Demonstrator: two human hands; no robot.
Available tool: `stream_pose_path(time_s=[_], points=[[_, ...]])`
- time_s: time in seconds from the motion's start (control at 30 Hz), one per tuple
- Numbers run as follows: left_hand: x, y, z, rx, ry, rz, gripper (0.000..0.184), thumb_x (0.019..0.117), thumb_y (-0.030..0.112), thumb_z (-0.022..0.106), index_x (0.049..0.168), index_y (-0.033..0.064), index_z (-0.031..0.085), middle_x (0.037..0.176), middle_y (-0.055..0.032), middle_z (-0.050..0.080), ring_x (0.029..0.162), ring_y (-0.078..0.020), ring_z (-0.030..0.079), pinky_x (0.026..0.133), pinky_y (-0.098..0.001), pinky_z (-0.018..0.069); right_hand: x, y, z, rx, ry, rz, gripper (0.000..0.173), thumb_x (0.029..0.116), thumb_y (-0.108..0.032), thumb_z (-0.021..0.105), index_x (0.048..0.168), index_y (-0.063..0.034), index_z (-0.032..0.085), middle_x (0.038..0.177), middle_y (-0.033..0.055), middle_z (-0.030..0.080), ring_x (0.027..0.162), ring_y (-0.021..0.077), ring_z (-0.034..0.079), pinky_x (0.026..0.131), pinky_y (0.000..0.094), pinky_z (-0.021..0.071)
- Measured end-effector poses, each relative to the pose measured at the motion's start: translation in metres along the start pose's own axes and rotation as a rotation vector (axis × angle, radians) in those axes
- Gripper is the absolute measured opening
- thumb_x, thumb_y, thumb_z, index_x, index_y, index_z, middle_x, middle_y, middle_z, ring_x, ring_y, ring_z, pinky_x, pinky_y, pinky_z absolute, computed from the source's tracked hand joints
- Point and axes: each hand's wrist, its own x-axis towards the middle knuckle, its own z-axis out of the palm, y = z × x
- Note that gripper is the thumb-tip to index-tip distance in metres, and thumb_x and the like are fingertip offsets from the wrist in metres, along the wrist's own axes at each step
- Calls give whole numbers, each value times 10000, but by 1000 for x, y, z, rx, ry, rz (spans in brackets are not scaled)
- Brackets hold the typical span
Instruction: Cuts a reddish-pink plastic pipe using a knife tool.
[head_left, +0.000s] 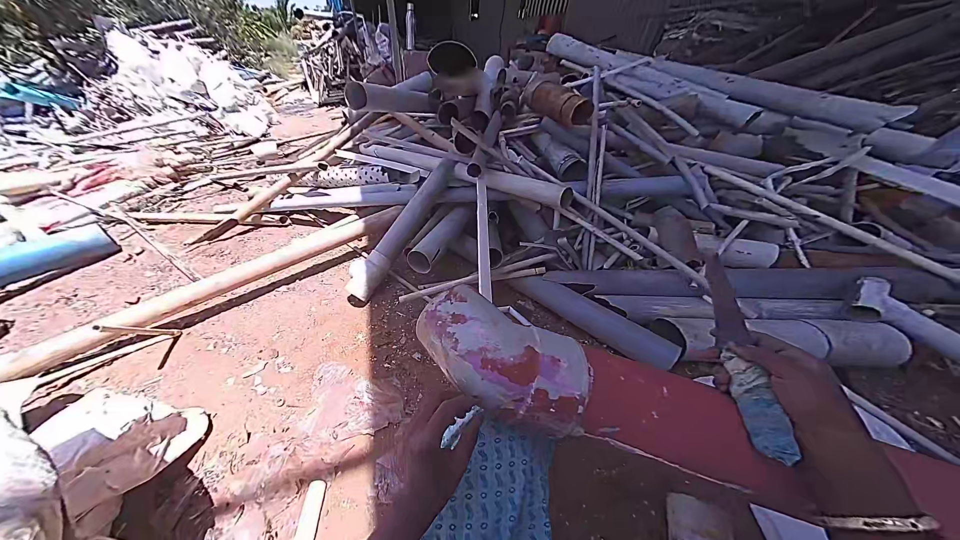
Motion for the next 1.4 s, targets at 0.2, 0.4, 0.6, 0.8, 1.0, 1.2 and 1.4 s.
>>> stream_pose_path(time_s=[0.2, 0.4, 0.6, 0.8, 1.0, 1.2, 1.4], points=[[0, -1, 6, 122, -10, 44, 97, 885, 198, 695, 882, 103, 714, 866, -89, 650, 772, -67, 624, 679, -122, 488, -2, -2, -1, 43, 55, -20, 221, 1053, -41, 331, 1025, -77, 547, 701, -64, 698, 467, 22, 595, 431, 165, 494], [-1, -2, 9, 74, 28, 58, 185, 933, 175, 677, 1055, 72, 584, 836, -61, 631, 757, -55, 611, 705, -116, 485, -2, 2, -7, 70, 62, -68, 240, 1051, -59, 322, 1065, -70, 562, 720, -68, 696, 492, 19, 606, 450, 165, 508], [1, 0, 8, 135, 27, 96, 96, 912, 171, 685, 945, 81, 690, 851, -92, 650, 740, -67, 622, 663, -117, 484, -3, 4, -9, 96, 65, -97, 234, 1046, -63, 328, 1058, -79, 561, 712, -78, 697, 496, 14, 610, 447, 164, 506], [2, 0, 4, 24, 19, 55, 143, 900, 177, 669, 896, 72, 572, 805, -51, 628, 750, -39, 608, 692, -111, 478, -8, 2, -7, 109, 93, -103, 224, 1043, -58, 336, 1061, -72, 558, 711, -68, 695, 486, 21, 604, 443, 169, 504], [12, 2, -5, 2, 114, 24, 130, 891, 146, 656, 853, 58, 569, 802, -40, 625, 788, -5, 613, 740, -97, 483, -15, 0, -4, 125, 123, -96, 219, 1052, -55, 337, 1057, -67, 556, 687, -65, 686, 473, 19, 595, 435, 165, 495], [29, -4, -22, 151, 188, -2, 236, 920, 199, 636, 1067, 15, 647, 1083, -151, 669, 1101, -100, 612, 946, -181, 459, -28, -2, -3, 104, 103, -126, 196, 1032, -62, 353, 1036, -85, 547, 688, -78, 681, 467, 10, 587, 427, 161, 490], [52, -6, -31, 216, 115, 78, 254, 969, 134, 560, 1131, 13, 714, 1076, -163, 680, 1065, -154, 626, 947, -214, 470, -34, 0, -3, 81, 127, -155, 178, 1018, -77, 384, 1065, -82, 555, 682, -87, 677, 481, 5, 596, 442, 159, 498]])
